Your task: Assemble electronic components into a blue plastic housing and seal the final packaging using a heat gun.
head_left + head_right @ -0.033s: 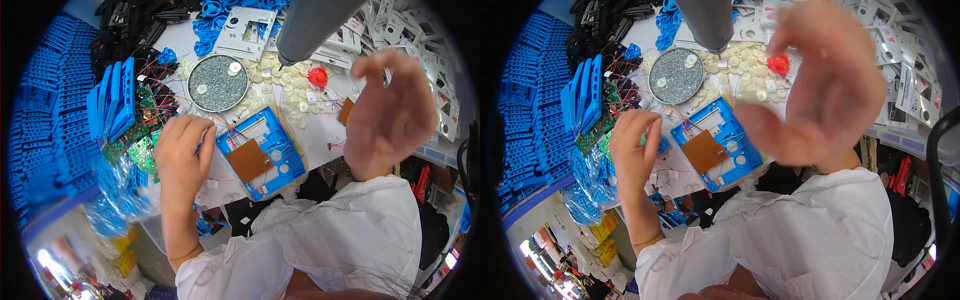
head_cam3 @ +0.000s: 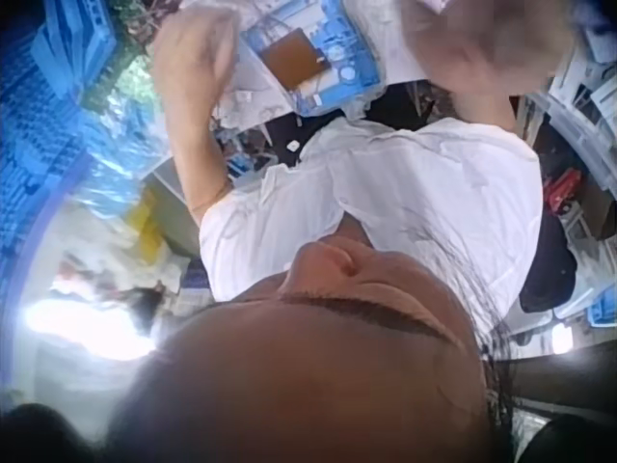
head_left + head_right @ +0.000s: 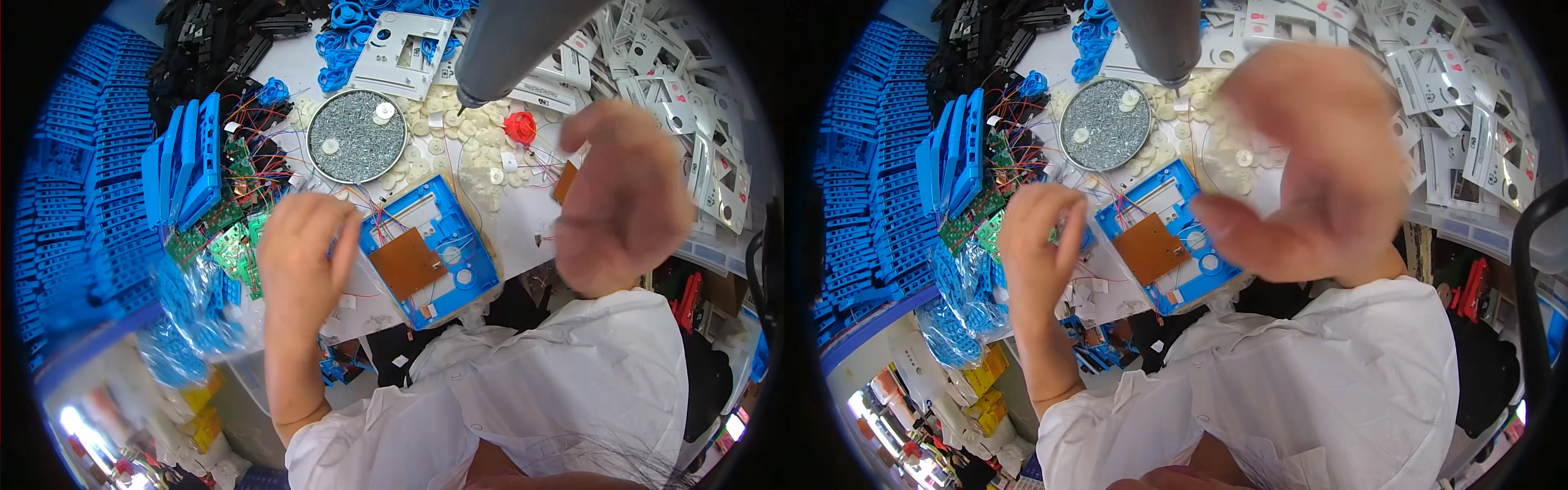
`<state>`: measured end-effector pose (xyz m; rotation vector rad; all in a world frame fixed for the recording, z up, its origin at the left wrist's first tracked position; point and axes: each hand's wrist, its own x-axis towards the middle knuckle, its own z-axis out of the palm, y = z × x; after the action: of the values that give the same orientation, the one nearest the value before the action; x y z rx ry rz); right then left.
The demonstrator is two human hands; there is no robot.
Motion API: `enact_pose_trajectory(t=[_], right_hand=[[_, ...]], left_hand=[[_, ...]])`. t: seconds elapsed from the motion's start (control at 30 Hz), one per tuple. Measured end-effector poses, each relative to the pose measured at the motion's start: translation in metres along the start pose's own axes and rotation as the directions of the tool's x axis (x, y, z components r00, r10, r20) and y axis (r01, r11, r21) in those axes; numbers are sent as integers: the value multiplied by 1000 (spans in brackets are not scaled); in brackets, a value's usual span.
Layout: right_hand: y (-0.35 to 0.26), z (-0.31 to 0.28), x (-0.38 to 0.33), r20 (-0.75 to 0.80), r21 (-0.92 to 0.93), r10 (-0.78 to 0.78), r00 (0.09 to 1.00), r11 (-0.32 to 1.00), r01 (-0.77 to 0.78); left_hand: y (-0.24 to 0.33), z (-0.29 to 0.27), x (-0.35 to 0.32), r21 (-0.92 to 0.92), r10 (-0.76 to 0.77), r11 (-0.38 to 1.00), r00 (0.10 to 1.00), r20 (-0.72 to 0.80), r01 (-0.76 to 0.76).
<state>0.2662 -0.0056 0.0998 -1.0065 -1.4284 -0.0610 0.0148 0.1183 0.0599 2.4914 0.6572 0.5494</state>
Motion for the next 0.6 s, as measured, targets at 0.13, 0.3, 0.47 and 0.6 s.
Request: enact_pose_trajectory(t=[0.13,0.3,0.47,0.6], right_hand=[[19,9,-49,463,-79,86,882,995,-56],[7,20,-91,612,-229,314,726,949,-217],[-8,26,-97,754,-405,502,422,863,-303],[-6,32,-98,749,-436,551,369,829,-351]], left_hand=[[11,20,-28,-6,98,995,981,168,-98],[13,39,-55,-10,80,997,966,246,-80],[13,46,-67,61,49,996,971,236,-65],[13,51,-73,52,57,996,982,183,-67]])
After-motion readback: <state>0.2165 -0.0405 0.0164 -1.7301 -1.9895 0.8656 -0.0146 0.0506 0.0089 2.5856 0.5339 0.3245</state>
